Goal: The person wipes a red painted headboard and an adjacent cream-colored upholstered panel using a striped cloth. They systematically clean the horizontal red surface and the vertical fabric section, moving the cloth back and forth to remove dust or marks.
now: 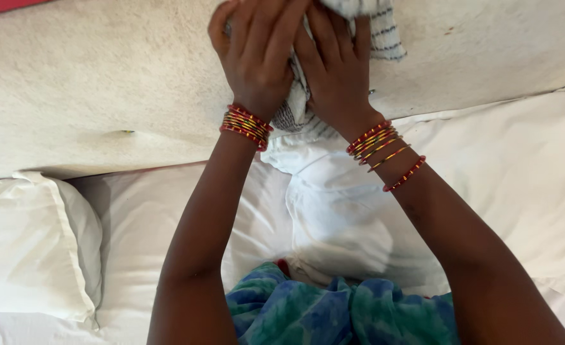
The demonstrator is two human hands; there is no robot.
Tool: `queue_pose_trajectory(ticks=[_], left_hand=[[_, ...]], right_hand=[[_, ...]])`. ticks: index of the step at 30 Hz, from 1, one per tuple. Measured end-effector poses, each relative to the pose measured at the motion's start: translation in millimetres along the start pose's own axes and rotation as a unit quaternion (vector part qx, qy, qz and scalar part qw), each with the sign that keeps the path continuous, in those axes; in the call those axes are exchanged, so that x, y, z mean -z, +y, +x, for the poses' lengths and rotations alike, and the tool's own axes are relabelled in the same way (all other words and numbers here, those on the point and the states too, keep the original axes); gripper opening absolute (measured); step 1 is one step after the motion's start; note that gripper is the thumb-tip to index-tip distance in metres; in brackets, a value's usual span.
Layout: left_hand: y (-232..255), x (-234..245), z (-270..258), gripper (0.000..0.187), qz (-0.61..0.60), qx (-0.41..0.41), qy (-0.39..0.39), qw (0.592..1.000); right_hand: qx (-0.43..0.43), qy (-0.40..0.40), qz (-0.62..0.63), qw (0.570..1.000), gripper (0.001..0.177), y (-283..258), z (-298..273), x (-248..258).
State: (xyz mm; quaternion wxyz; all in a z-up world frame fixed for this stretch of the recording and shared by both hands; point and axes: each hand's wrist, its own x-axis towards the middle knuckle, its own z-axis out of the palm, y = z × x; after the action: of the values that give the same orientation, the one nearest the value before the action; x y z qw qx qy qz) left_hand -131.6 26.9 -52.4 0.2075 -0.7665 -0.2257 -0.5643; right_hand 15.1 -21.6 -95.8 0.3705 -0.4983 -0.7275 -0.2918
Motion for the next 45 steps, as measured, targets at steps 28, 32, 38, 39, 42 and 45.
queue_pose_trajectory(ticks=[28, 32, 38, 39, 42, 45], left_hand=[[-2.0, -5.3, -123.1, 0.036, 0.098, -0.155, -0.089, 0.979], [-23.8, 2.0, -75.8, 0.035, 0.105, -0.098, -0.043, 0.989], [-102.6, 49.8, -29.2, 0.067, 0.135, 0.125, 0.073, 0.98], [-113.9, 59.3, -24.5, 0.068, 0.148, 0.15, 0.111, 0.971], [-125.4, 74.9, -15.2, 0.052, 0.223, 0.24, 0.162, 0.931], [-115.2, 71.2, -7.6, 0.041, 0.241, 0.248, 0.111, 0.932]], right_hand=[[0.127, -0.156, -0.018, 0.979, 0.049, 41.6, -124.3, -29.7], [0.066, -0.101, 0.018, 0.993, 0.059, 6.0, -63.3, -11.1], [0.05, -0.045, 0.082, 0.994, 0.081, 2.4, 1.1, 26.6], [0.05, -0.067, 0.056, 0.995, 0.085, 4.4, 4.6, 31.3], [0.058, -0.116, -0.002, 0.992, 0.093, 8.3, 8.0, 39.1], [0.069, -0.132, -0.016, 0.989, 0.091, 11.6, 9.5, 40.9]])
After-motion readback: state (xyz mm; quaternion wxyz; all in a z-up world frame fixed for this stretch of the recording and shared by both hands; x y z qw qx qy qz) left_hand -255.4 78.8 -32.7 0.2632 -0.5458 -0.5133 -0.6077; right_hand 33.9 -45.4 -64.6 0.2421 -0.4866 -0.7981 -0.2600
